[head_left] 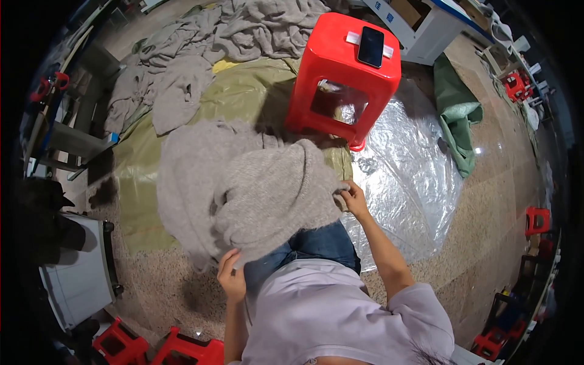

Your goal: Inspecting and picking through pieces of grey fabric on the floor of a factory.

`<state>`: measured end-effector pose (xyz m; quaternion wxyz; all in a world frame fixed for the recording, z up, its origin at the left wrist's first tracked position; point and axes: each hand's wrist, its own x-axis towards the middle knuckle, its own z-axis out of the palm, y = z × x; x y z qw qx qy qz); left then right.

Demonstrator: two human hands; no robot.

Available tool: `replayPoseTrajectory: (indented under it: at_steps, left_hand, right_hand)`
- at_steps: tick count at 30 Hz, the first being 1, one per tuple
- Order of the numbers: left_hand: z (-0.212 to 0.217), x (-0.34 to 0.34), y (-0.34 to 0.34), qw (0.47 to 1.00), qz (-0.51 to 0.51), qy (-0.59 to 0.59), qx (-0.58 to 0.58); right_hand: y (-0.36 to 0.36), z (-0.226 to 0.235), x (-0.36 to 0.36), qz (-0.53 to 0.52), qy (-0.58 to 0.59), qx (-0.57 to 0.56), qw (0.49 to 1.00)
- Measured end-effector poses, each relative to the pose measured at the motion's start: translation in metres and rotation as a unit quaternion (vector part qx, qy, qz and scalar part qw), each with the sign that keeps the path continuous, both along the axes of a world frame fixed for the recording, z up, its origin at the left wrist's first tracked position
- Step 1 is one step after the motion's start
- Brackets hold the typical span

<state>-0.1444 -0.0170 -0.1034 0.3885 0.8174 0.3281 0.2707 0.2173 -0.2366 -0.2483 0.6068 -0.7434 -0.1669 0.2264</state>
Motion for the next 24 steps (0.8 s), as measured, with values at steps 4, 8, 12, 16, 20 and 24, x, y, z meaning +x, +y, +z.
replayPoseTrajectory:
  at_steps: [4,8,12,16,20,24]
  left_hand:
    - [0.006,-0.011,0.01,0.952,0.215,0.091,-0.196]
    - [0.054,0.009,0.025,0.943,0.167,-0.088,-0.275]
    - [0.14,0.0,0.036,0.873,0.195,-0.245,-0.375]
    - [0.165,0.016,0.045,0.899,0.006,-0.212,-0.383]
    - [0.136,0.053,0.034,0.896,-0.051,-0.088,-0.433]
    - [0.119,0.086,0.016,0.789,-0.04,-0.102,-0.605]
  right_hand:
    - [0.002,0.026,0.003,-0.031,0.072,0.033,0.996]
    - [-0.025,0.076,0.024,-0.041,-0.087,-0.04,0.995]
    - [-0.113,0.191,0.069,-0.107,-0.251,-0.005,0.962]
    - [-0.125,0.327,0.012,-0.251,-0.462,0.083,0.847]
    - [-0.029,0.337,-0.063,0.177,-0.427,0.353,0.814]
    - [0.068,0.332,-0.121,0.669,-0.202,0.168,0.696]
